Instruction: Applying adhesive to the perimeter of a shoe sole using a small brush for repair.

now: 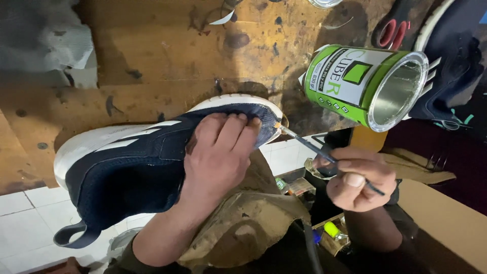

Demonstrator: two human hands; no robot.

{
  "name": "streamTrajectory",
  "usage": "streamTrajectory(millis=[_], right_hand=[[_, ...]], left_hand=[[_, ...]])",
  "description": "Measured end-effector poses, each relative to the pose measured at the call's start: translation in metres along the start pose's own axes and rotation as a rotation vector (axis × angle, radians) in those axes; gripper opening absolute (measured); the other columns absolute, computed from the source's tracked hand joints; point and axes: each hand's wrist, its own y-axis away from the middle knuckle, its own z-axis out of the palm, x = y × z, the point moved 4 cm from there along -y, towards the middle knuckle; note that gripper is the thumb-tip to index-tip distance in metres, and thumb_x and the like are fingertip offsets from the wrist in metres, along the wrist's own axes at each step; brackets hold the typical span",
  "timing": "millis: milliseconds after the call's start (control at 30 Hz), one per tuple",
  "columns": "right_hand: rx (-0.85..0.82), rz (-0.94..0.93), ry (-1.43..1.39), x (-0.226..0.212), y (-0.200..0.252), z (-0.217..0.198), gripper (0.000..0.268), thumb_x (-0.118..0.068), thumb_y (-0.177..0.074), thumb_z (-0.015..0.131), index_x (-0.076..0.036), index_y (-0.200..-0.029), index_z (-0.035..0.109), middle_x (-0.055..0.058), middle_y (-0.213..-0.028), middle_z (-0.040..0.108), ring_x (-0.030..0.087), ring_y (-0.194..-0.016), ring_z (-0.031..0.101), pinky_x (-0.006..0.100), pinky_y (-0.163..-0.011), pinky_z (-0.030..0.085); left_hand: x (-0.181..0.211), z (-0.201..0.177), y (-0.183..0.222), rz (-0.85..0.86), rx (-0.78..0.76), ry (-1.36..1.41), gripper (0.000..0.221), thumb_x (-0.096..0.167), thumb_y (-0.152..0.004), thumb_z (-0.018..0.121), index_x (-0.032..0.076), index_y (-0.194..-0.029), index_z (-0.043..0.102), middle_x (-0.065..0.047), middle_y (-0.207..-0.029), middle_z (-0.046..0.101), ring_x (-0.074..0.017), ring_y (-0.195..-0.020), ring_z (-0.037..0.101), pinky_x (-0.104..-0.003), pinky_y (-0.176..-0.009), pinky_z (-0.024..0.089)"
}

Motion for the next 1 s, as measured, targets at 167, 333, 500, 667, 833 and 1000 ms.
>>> streamTrajectory(millis=[167, 333, 500, 667, 833, 1000], right_hand=[[-0.328, 0.297, 0.244, -0.012, 0.028, -0.022, 0.034, -0.03, -0.091, 0.057, 0.003, -0.085, 0.065, 0.024, -0.097, 0.071, 0.029, -0.08, 0.079, 0.033, -0.064, 0.066], [-0.188, 0.088, 0.228, -0.033, 0.003, -0.002, 0.002, -0.004, -0.097, 0.056, -0.003, -0.097, 0.055, 0.015, -0.092, 0.065, 0.023, -0.071, 0.08, 0.029, -0.053, 0.063], [-0.402, 0.152, 0.09, -0.022, 0.016, -0.015, 0.025, -0.005, -0.088, 0.053, -0.001, -0.113, 0.056, 0.024, -0.112, 0.067, 0.03, -0.09, 0.08, 0.037, -0.075, 0.073], [-0.416, 0.154, 0.264, -0.021, 0.039, -0.037, 0.031, -0.018, -0.074, 0.059, -0.005, -0.102, 0.065, 0.019, -0.107, 0.07, 0.029, -0.08, 0.072, 0.042, -0.07, 0.056], [-0.464, 0.134, 0.166, -0.015, 0.018, -0.022, 0.03, -0.014, -0.083, 0.047, 0.0, -0.106, 0.059, 0.024, -0.111, 0.067, 0.033, -0.089, 0.077, 0.042, -0.072, 0.068], [-0.379, 0.21, 0.193, -0.025, 0.008, -0.008, 0.018, -0.016, -0.093, 0.061, -0.006, -0.107, 0.057, 0.019, -0.109, 0.066, 0.026, -0.085, 0.077, 0.035, -0.071, 0.068]], left_hand=[[0.001, 0.004, 0.005, -0.033, -0.071, 0.028, 0.011, 0.012, -0.103, 0.065, 0.013, -0.108, 0.075, -0.008, -0.104, 0.065, -0.0293, -0.09, 0.06, -0.04, -0.083, 0.052], [0.002, -0.001, -0.002, 0.014, 0.022, 0.017, 0.01, 0.006, -0.103, 0.067, 0.009, -0.099, 0.075, -0.008, -0.096, 0.064, -0.0256, -0.085, 0.059, -0.037, -0.082, 0.056], [0.002, 0.002, 0.0, 0.017, -0.004, 0.01, 0.011, 0.007, -0.103, 0.065, 0.01, -0.104, 0.075, -0.008, -0.099, 0.064, -0.0249, -0.085, 0.058, -0.037, -0.082, 0.056], [0.002, 0.0, -0.002, 0.009, 0.007, 0.024, 0.009, 0.008, -0.103, 0.068, 0.009, -0.099, 0.075, -0.008, -0.097, 0.064, -0.0266, -0.086, 0.059, -0.038, -0.081, 0.056], [0.002, 0.0, -0.003, -0.002, 0.012, 0.001, 0.009, 0.009, -0.103, 0.068, 0.011, -0.1, 0.076, -0.007, -0.098, 0.065, -0.0256, -0.087, 0.06, -0.037, -0.08, 0.057], [0.001, 0.002, -0.001, -0.018, 0.005, 0.039, 0.01, 0.011, -0.104, 0.067, 0.01, -0.101, 0.076, -0.008, -0.099, 0.066, -0.0278, -0.087, 0.06, -0.037, -0.079, 0.054]])
